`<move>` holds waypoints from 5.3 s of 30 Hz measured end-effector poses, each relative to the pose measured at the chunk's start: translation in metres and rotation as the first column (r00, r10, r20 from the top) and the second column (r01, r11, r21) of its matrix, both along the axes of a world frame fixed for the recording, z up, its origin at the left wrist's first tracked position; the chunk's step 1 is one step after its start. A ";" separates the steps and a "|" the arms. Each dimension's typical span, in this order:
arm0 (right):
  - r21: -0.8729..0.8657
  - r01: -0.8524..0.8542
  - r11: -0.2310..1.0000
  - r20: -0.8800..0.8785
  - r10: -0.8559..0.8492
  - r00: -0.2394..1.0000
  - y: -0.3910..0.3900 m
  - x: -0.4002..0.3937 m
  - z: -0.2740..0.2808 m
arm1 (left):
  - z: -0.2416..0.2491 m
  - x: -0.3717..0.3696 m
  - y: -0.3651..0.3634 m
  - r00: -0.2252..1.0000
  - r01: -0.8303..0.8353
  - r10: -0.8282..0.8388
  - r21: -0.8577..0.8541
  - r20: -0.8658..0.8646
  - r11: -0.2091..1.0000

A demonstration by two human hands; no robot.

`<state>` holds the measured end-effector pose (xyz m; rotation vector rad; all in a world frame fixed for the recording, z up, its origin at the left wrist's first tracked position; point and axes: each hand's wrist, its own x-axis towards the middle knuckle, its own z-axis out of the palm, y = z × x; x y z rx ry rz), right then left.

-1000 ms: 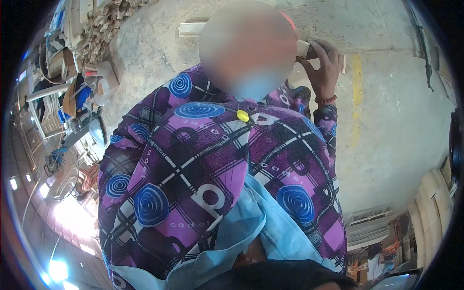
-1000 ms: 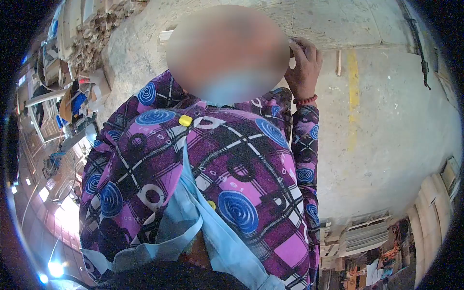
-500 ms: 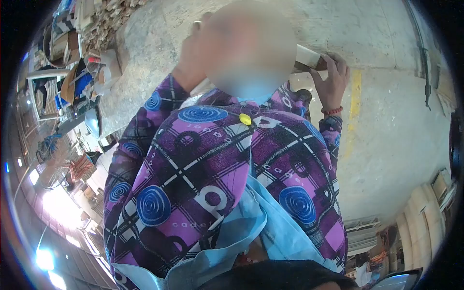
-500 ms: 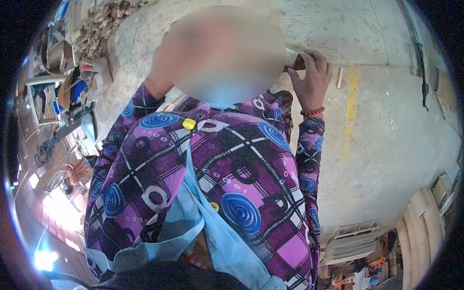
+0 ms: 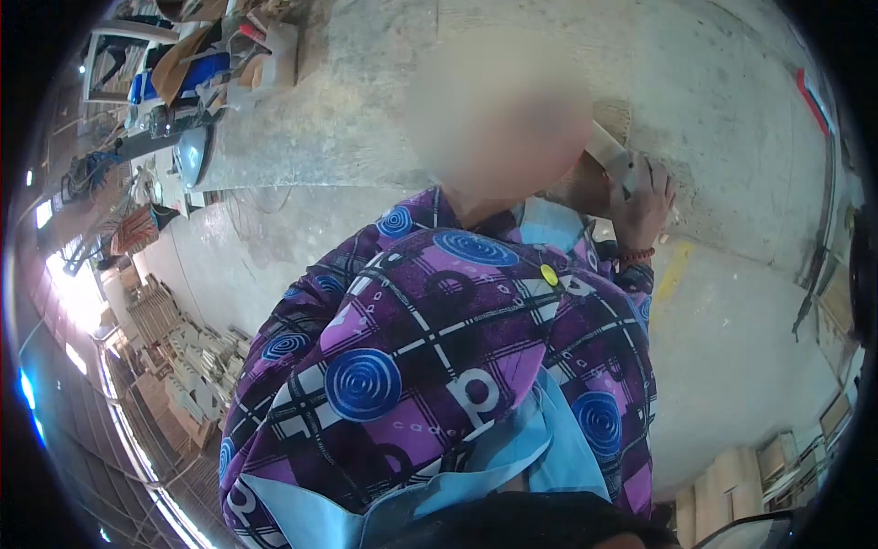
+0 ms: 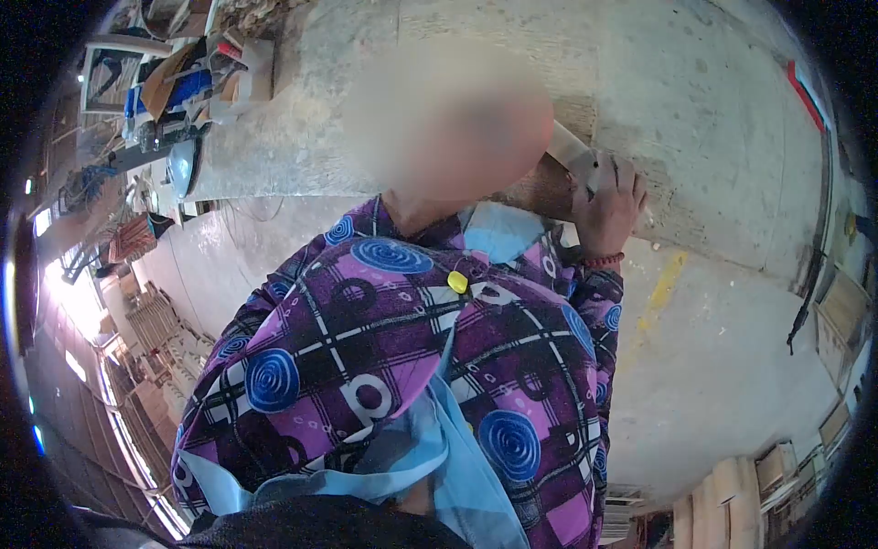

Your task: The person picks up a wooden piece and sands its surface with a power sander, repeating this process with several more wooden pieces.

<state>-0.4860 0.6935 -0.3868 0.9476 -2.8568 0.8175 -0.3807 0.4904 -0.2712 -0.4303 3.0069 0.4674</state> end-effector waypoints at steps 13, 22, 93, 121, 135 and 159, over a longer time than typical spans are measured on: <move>-0.078 -0.141 0.987 -0.086 0.135 0.987 -0.048 -0.007 0.002 | 0.003 -0.036 -0.082 0.953 -0.167 0.126 -0.131 -0.277 0.977; -0.057 -0.135 0.989 -0.061 0.131 0.989 -0.061 0.003 0.005 | 0.008 -0.056 -0.058 0.984 -0.101 0.093 -0.042 -0.153 0.994; -0.030 -0.114 0.993 -0.035 0.113 0.993 -0.054 -0.010 -0.006 | 0.018 0.019 -0.057 0.981 -0.173 0.164 -0.084 -0.101 0.981; -0.049 -0.122 0.991 -0.033 0.120 0.992 -0.052 -0.008 -0.002 | 0.009 0.025 -0.042 0.993 -0.113 0.112 -0.024 -0.039 0.993; -0.072 -0.124 0.990 -0.007 0.124 0.992 -0.051 -0.011 -0.003 | 0.001 0.021 -0.097 0.932 -0.318 0.282 -0.140 -0.228 0.937; -0.112 -0.060 0.992 -0.053 0.055 0.997 -0.037 0.003 0.000 | 0.000 -0.032 -0.065 0.972 -0.132 0.119 -0.052 -0.203 0.990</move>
